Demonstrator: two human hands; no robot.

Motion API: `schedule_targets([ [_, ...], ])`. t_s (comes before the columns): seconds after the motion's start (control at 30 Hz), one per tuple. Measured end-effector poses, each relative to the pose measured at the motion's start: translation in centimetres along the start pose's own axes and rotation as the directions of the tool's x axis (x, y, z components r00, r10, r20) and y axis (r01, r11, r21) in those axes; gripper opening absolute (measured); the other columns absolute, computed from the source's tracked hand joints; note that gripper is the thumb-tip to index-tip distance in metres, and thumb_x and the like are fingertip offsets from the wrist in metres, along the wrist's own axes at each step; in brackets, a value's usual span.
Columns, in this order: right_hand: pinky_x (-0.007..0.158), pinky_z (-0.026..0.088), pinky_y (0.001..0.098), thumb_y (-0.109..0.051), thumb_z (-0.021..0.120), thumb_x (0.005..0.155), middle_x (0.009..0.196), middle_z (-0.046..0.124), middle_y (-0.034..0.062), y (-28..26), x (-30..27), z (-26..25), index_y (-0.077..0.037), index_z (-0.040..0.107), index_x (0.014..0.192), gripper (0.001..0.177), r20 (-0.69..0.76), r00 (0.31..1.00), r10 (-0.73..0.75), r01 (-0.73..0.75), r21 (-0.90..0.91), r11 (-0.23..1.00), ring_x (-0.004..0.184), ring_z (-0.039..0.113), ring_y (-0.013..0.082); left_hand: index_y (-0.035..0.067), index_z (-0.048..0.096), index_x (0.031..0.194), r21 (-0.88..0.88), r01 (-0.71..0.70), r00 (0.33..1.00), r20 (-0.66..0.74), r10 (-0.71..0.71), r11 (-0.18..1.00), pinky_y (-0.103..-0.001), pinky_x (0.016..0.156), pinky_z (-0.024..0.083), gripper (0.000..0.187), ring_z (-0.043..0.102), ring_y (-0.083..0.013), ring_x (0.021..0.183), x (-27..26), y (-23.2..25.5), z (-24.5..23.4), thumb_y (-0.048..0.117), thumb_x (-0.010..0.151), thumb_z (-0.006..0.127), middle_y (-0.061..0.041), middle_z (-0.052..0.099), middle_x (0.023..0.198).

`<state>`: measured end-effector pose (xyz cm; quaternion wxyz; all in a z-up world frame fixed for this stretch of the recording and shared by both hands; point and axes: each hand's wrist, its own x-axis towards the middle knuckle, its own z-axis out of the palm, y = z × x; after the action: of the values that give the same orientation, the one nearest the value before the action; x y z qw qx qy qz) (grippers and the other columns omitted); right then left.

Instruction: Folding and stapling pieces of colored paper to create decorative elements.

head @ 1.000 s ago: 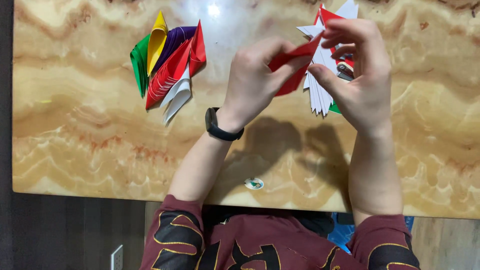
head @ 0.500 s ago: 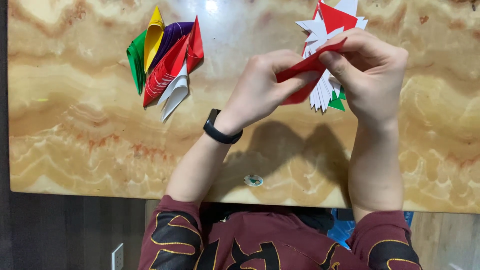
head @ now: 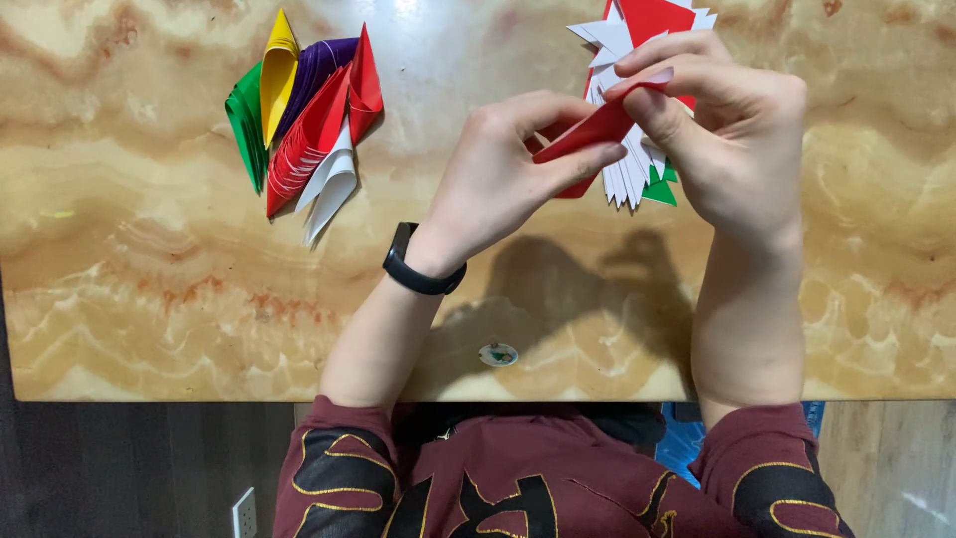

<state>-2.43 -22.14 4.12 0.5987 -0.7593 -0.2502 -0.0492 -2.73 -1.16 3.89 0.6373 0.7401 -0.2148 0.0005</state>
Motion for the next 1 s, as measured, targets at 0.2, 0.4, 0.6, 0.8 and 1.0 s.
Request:
schedule_targets([
  [0.2, 0.071, 0.038, 0.0207, 0.011, 0.060, 0.112, 0.115, 0.065, 0.0157, -0.2, -0.3, 0.1, 0.011, 0.065, 0.118, 0.008, -0.016, 0.991, 0.130, -0.127, 0.097, 0.987, 0.080, 0.049, 0.0122, -0.004, 0.075, 0.093, -0.008, -0.040, 0.999, -0.017, 0.040, 0.999, -0.022, 0.059, 0.046, 0.009, 0.056, -0.0083, 0.067, -0.2, 0.4, -0.3, 0.004, 0.090, 0.074, -0.002, 0.070, 0.085],
  [0.4, 0.073, 0.043, 0.0179, 0.009, 0.066, 0.111, 0.111, 0.070, 0.0135, -0.2, -0.7, -0.5, 0.010, 0.069, 0.119, 0.008, -0.093, 0.971, 0.218, -0.212, 0.073, 0.974, 0.082, 0.054, 0.0102, 0.001, 0.076, 0.095, 0.142, -0.135, 0.990, -0.011, 0.138, 0.981, -0.028, 0.069, 0.051, 0.011, 0.062, -0.0166, 0.076, -0.3, 0.5, -0.5, 0.006, 0.085, 0.078, -0.005, 0.073, 0.088],
  [0.6, 0.070, 0.043, 0.0163, 0.009, 0.068, 0.110, 0.110, 0.071, 0.0119, 0.0, -0.8, -0.6, 0.008, 0.070, 0.120, 0.011, -0.096, 0.966, 0.242, -0.235, 0.083, 0.969, 0.078, 0.053, 0.0071, 0.003, 0.078, 0.095, 0.187, -0.136, 0.989, -0.023, 0.143, 0.973, -0.028, 0.068, 0.051, 0.011, 0.061, -0.0164, 0.080, -0.3, 0.1, -0.4, 0.008, 0.085, 0.080, -0.005, 0.073, 0.084],
  [0.8, 0.079, 0.049, 0.0171, 0.012, 0.068, 0.107, 0.111, 0.070, 0.0109, 0.3, -0.9, -0.7, 0.006, 0.070, 0.117, 0.012, -0.114, 0.960, 0.256, -0.240, 0.138, 0.961, 0.087, 0.058, 0.0094, 0.003, 0.078, 0.095, 0.179, -0.150, 0.988, -0.015, 0.156, 0.972, -0.029, 0.069, 0.052, 0.012, 0.062, -0.0164, 0.082, -0.2, 0.2, -0.4, 0.008, 0.085, 0.079, -0.006, 0.074, 0.084],
  [1.0, 0.101, 0.045, 0.0496, 0.000, 0.072, 0.115, 0.126, 0.054, 0.0269, -2.7, -0.4, 1.4, 0.017, 0.061, 0.125, 0.022, -0.052, 0.934, -0.354, 0.283, -0.498, 0.820, 0.113, 0.053, 0.0404, 0.011, 0.064, 0.084, 0.855, -0.379, 0.842, 0.159, 0.516, 0.355, -0.039, 0.080, 0.048, 0.007, 0.056, -0.0233, 0.093, 0.8, -5.7, 1.1, 0.016, 0.082, 0.069, -0.006, 0.064, 0.097],
])
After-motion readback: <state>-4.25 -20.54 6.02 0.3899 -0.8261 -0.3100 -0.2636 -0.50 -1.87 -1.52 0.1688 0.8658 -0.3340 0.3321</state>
